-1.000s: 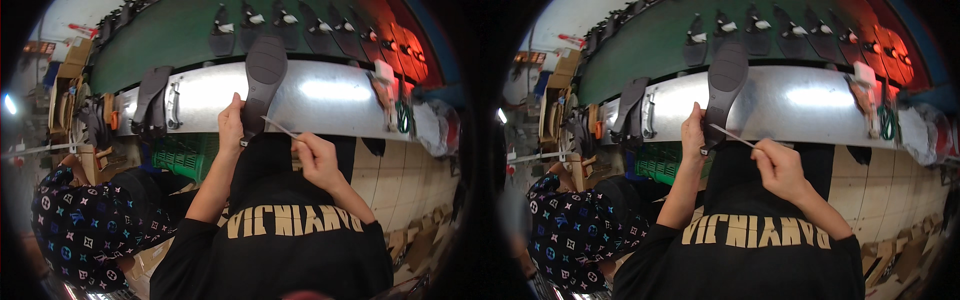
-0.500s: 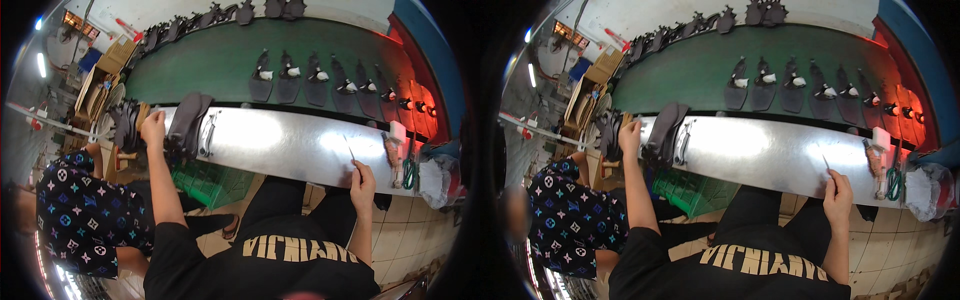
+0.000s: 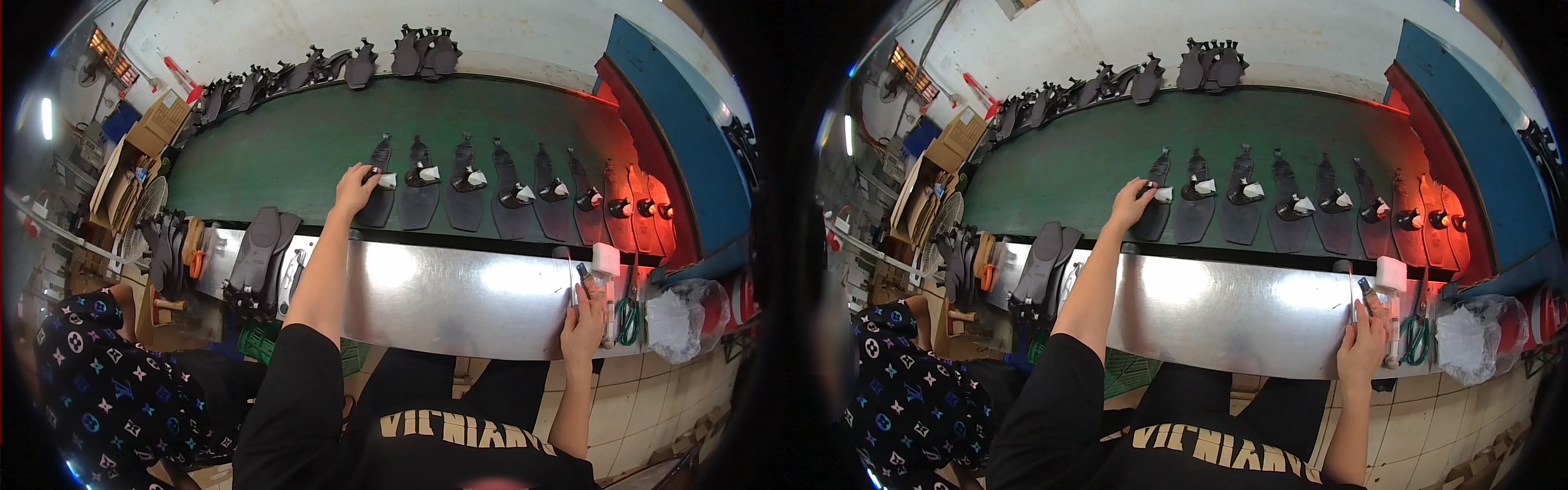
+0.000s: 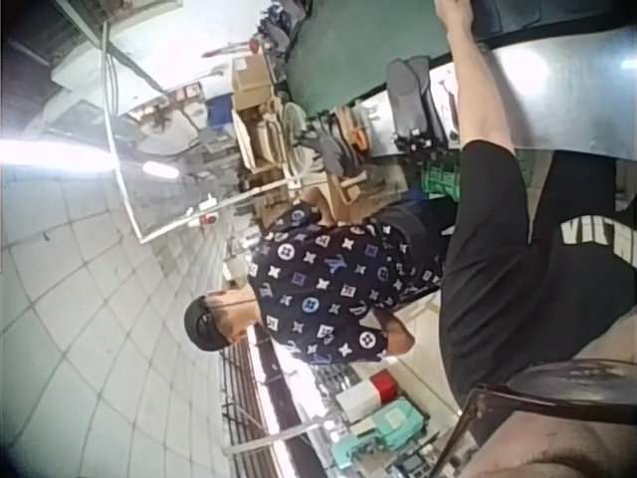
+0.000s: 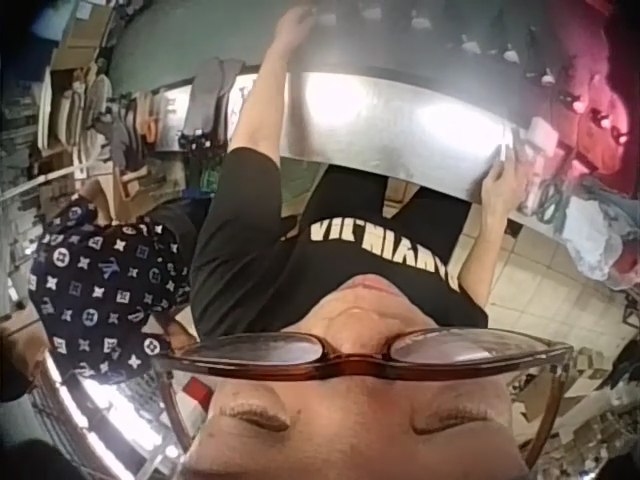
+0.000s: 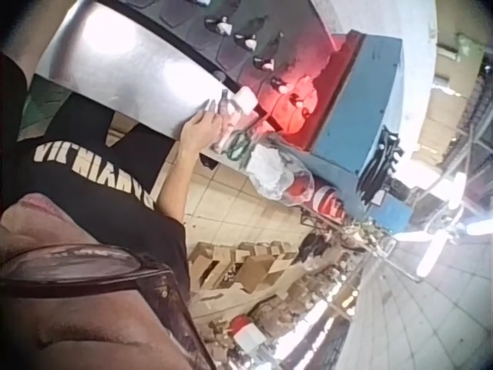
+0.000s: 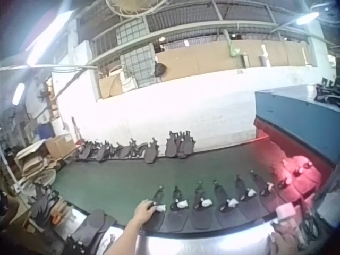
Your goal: Manually attaching small components to shoe soles on a factory assembly line.
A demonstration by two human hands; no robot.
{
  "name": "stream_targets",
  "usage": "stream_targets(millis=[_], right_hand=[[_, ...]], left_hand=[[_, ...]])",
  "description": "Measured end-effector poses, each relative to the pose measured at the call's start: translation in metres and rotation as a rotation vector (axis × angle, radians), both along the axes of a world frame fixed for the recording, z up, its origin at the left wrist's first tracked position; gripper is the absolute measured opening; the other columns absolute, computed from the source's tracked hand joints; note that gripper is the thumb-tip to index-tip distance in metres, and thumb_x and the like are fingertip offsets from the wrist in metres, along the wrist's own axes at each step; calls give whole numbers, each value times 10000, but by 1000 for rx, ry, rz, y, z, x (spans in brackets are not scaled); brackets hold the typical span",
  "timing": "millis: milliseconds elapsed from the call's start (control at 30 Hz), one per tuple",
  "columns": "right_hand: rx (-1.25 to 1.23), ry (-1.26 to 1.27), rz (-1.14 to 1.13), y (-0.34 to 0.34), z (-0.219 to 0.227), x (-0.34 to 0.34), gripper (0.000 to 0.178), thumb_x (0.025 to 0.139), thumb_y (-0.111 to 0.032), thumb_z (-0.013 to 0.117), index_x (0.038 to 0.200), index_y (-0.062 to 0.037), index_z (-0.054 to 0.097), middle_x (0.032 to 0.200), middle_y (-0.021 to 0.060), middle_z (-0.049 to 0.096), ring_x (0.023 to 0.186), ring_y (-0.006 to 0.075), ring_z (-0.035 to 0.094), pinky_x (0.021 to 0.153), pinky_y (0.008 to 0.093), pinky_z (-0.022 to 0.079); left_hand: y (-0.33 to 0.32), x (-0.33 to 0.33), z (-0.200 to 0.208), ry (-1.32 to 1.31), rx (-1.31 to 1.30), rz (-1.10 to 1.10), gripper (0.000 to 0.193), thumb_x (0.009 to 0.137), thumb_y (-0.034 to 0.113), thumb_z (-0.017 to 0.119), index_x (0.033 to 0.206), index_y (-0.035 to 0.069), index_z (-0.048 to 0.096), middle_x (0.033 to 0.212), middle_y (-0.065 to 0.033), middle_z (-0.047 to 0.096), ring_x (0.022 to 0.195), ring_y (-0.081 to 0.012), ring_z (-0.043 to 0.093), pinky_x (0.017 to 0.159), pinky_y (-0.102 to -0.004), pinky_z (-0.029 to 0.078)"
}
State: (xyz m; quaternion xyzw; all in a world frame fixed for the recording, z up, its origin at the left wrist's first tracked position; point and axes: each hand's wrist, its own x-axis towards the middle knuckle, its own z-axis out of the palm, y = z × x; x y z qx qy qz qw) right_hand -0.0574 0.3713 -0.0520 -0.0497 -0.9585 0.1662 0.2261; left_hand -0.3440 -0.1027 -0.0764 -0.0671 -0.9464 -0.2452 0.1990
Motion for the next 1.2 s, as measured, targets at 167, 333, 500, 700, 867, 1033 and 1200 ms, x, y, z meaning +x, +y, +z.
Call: stream_targets(millis=[167,333,500,700,867,1033,1200], right_hand=[[-15,-10,-56,-1,15,2,483,793,-46,655,1272,-73,598,1179,170,523,1110,383,499,998,486,371],[-40,128,-55,-20,36,4,452,797,-47,649,1246,-44,606,1340,173,461,1193,379,469,1036,498,333],[-539,14,288,-54,56,22,349,836,-33,618,1185,-29,620,1228,161,556,1169,297,530,1010,407,397],[-1815,-336,633,-97,34,0,260,908,-194,649,1047,-84,459,1409,187,447,1362,294,394,1104,472,346],[-1986,-316,856,-116,49,-16,643,792,-275,763,1288,18,478,1404,217,468,1336,376,427,1147,487,285],[-1941,-224,722,-112,62,2,276,770,-52,717,954,-69,512,998,68,584,892,171,594,811,285,476],[-1158,-303,630,-113,75,43,337,758,-82,794,911,-50,496,881,23,560,796,95,541,716,227,444]], left_hand=[[37,18,-4,-55,35,181,281,862,312,672,992,65,634,1022,-111,675,986,-372,598,865,-501,461],[54,18,-14,228,-65,348,294,809,234,719,1069,111,657,1042,-130,620,899,-315,627,814,-423,502],[51,44,31,236,402,163,259,796,130,747,1047,90,695,993,-78,633,857,-225,643,769,-330,509],[104,184,86,-425,1217,-263,220,811,-2,735,1025,-6,688,915,2,672,836,-81,617,796,-233,488],[131,281,81,-872,1418,-400,230,826,-26,693,1056,-14,685,1140,-81,663,983,-149,631,912,-299,491],[136,300,79,-888,1543,-460,260,860,-16,664,1120,-19,667,1231,-127,630,1031,-185,639,920,-310,504],[121,319,66,-862,1551,-384,315,878,4,661,1191,-7,636,1180,-130,655,1017,-163,641,875,-277,529]])
